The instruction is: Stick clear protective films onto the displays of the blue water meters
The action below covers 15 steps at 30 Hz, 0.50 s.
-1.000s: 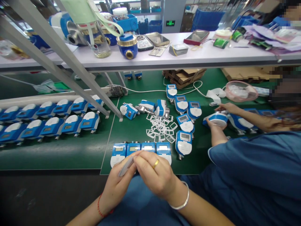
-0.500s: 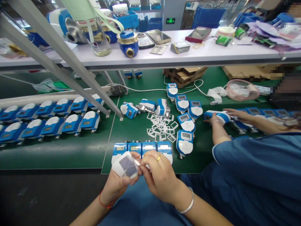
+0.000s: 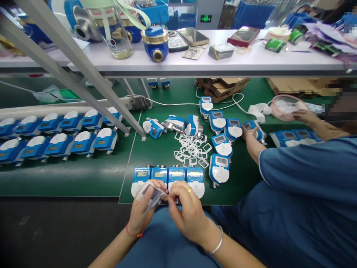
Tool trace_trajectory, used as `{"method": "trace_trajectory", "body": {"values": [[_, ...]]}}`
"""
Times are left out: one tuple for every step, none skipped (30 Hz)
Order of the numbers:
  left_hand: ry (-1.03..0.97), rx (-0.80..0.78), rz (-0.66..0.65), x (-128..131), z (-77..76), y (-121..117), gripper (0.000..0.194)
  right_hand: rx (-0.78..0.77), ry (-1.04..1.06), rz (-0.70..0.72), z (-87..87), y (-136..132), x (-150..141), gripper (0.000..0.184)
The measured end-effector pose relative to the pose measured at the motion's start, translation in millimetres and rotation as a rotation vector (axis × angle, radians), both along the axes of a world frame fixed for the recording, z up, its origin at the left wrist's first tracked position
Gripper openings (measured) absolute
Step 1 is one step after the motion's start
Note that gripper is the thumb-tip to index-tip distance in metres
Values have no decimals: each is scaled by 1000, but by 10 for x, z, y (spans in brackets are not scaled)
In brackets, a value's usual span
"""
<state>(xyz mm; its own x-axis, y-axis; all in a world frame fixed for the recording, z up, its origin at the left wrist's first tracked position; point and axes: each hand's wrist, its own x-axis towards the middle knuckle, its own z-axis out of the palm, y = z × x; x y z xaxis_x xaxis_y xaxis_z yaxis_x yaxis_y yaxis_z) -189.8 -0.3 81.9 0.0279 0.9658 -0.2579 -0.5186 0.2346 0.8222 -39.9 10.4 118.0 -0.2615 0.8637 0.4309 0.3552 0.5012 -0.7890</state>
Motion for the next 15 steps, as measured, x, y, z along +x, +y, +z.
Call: {"method": "trace_trajectory", "body": {"values": [[-12,19,-23,-28,-9,-15,36,-14,4,-22,-1,17,-5,15],[-25,39,-45,-54,-14,-27,43,-26,7,-43,-2,35,-14,15],[-36,59,-62,-76,-13,-35,50,-34,7,-61,-4,54,-26,15],[-45,76,-77,-92,-6,-40,57,-27,5,-79,-8,72,-39,16],[-54,88,-88,-101,6,-40,61,-8,-3,-92,-14,88,-54,16],[-60,93,-89,-103,25,-36,60,27,-18,-98,-22,101,-70,15],[-66,92,-81,-97,48,-29,55,77,-37,-96,-31,110,-85,15],[-70,85,-65,-85,75,-21,47,134,-60,-86,-42,116,-100,15],[-73,74,-41,-68,102,-12,39,192,-89,-67,-53,119,-115,15],[-76,62,-11,-47,129,-3,32,245,-122,-42,-65,118,-130,16],[-80,51,21,-22,153,4,27,293,-156,-17,-79,115,-147,17],[-84,41,47,3,172,8,25,334,-186,0,-94,109,-165,17],[-86,32,68,28,185,11,23,363,-209,8,-111,100,-184,16],[-84,27,84,51,191,11,21,382,-224,9,-132,90,-205,15],[-78,29,96,69,191,12,19,396,-230,2,-154,78,-224,14]]}}
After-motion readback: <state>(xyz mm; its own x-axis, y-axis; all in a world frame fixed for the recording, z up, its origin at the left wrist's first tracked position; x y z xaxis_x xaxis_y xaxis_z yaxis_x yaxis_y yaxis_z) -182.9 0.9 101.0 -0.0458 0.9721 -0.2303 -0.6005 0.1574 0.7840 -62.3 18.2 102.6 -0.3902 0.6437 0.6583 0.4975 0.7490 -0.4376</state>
